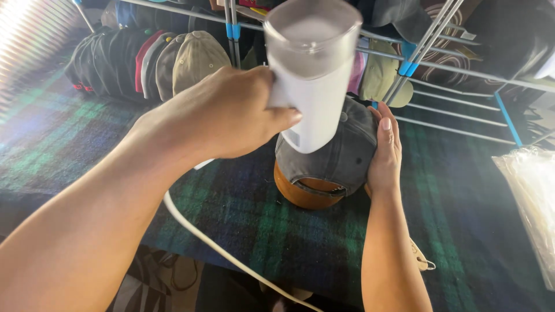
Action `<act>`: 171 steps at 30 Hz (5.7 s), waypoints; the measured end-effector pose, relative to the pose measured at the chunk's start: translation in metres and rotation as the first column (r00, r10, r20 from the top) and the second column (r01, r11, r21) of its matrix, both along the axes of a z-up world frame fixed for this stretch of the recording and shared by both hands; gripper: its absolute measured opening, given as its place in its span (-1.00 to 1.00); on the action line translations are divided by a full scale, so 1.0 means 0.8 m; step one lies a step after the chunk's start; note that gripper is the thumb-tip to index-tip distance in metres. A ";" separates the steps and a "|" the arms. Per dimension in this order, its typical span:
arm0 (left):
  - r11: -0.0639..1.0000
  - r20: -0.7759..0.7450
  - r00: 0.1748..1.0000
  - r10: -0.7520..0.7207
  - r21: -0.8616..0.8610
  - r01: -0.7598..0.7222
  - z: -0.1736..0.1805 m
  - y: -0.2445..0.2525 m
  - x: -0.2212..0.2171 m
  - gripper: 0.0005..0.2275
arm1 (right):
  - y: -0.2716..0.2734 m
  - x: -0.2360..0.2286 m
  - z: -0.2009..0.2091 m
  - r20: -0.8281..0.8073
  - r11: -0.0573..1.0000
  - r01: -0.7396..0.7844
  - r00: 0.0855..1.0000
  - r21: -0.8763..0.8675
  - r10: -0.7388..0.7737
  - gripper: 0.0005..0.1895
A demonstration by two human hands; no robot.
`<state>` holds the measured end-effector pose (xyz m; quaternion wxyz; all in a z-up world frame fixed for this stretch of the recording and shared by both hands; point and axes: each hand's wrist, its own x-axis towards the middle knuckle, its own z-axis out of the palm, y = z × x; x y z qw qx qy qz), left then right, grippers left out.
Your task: Cleaning a baseball cap using a brush and a hairdryer
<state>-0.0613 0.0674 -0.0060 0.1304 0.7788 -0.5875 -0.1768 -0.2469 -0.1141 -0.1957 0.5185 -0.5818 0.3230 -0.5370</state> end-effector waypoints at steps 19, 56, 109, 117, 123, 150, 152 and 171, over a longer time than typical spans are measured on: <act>0.856 0.194 0.980 0.053 -0.513 0.055 -0.190 0.047 -0.025 -0.52 | -0.001 -0.004 -0.001 -0.194 0.992 0.039 0.979 -0.122 -0.063 -0.11; 0.598 -0.957 -0.013 0.290 0.192 -0.778 -0.316 0.043 -0.037 -0.60 | -0.002 -0.001 0.011 -0.199 0.994 -0.107 0.974 0.006 0.106 0.15; 0.515 -0.947 -0.013 0.322 0.187 -0.837 -0.335 0.038 -0.069 -0.69 | -0.020 -0.004 0.093 -0.586 0.965 -0.249 0.772 0.081 0.248 -0.13; 0.716 -0.687 0.586 0.430 -0.137 -0.685 -0.208 0.066 -0.012 -0.57 | -0.037 0.007 0.078 -0.281 0.937 -0.254 0.906 0.239 0.317 -0.26; 0.962 -0.234 0.968 0.092 -0.231 -0.147 -0.071 0.020 0.007 -0.56 | -0.034 0.010 0.079 -0.320 0.952 -0.250 0.900 0.175 0.295 -0.22; 0.952 -0.212 0.936 0.280 0.187 -0.242 -0.009 -0.097 0.082 -0.47 | -0.081 0.014 0.022 0.104 0.906 -0.345 0.939 0.246 0.329 -0.18; 0.944 -0.251 0.917 0.309 0.194 -0.265 -0.044 -0.092 0.105 -0.48 | -0.079 0.012 0.022 0.047 0.919 -0.302 0.953 0.253 0.300 -0.14; 0.820 -0.896 0.312 0.314 0.091 -0.565 -0.296 -0.005 0.116 -0.58 | -0.095 0.009 0.001 -0.023 0.913 -0.399 0.915 0.085 0.402 -0.14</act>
